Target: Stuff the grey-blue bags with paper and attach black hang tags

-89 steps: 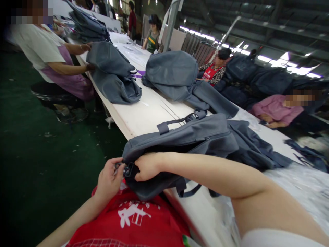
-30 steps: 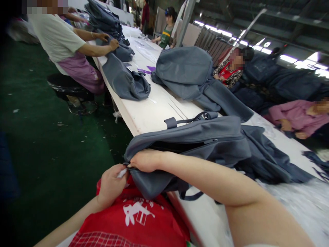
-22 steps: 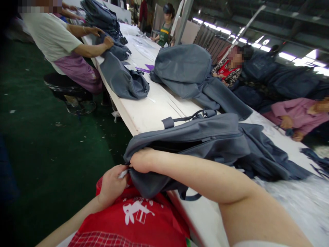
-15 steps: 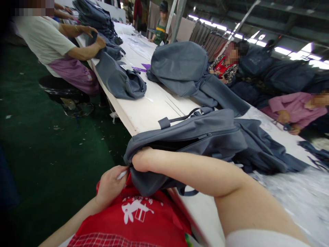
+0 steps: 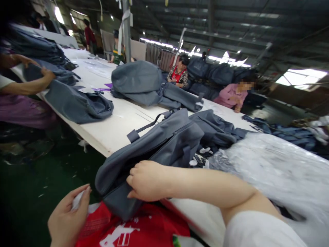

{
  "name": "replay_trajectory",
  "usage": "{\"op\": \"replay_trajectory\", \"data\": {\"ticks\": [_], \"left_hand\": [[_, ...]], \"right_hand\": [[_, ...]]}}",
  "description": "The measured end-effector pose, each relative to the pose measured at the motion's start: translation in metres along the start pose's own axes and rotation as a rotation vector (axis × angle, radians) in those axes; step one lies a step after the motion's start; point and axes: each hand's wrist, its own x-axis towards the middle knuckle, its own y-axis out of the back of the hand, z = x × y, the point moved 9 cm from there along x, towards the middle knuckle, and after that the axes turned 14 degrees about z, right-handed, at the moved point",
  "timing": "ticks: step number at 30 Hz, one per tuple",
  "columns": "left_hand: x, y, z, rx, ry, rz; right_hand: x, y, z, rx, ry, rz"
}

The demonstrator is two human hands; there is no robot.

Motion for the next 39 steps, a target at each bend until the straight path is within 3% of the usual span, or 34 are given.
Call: {"op": "replay_trajectory", "data": {"ticks": [4, 7, 10, 13, 17, 19, 22, 24, 25, 28, 31, 35, 39], "left_hand": [[0.008, -0.002, 0.063, -0.042, -0.287, 0.036], [0.022, -0.017, 0.102, 0.016, -0.499, 0.008], [0.047, -0.033, 0.121, 0.090, -0.505, -0.051], [0.067, -0.037, 0.136, 0.108, -0.461, -0.059], [0.079, -0.033, 0.148, 0.166, -0.435, 0.016], [0.081, -0.031, 0.148, 0.216, -0.434, 0.035], [0.075, -0.011, 0.162, 0.192, -0.535, 0.201], [0.054, 0.009, 0.188, 0.021, -0.738, 0.342], [0.039, 0.014, 0.204, -0.091, -0.866, 0.354], [-0.003, 0.002, 0.253, -0.294, -1.167, 0.129], [-0.017, -0.038, 0.296, -0.175, -1.234, -0.105], [-0.012, -0.090, 0.335, 0.050, -1.257, -0.289], [-0.012, -0.110, 0.361, 0.088, -1.352, -0.324]], "right_hand": [[-0.035, -0.008, 0.000, 0.015, -0.067, 0.081], [-0.046, -0.006, 0.007, 0.014, -0.134, 0.147], [-0.054, 0.002, 0.033, -0.048, -0.384, 0.220], [-0.065, -0.001, 0.050, -0.069, -0.566, 0.160], [-0.075, -0.013, 0.035, -0.044, -0.409, 0.044], [-0.080, -0.012, 0.027, -0.048, -0.338, 0.072], [-0.088, 0.015, 0.016, -0.023, -0.239, 0.335], [-0.100, 0.045, 0.015, -0.006, -0.205, 0.588], [-0.109, 0.060, 0.020, -0.012, -0.235, 0.710], [-0.147, 0.094, 0.050, -0.084, -0.467, 0.994], [-0.179, 0.106, 0.081, -0.165, -0.654, 1.112], [-0.183, 0.092, 0.111, -0.199, -0.677, 1.001], [-0.171, 0.077, 0.129, -0.224, -0.599, 0.853]]}}
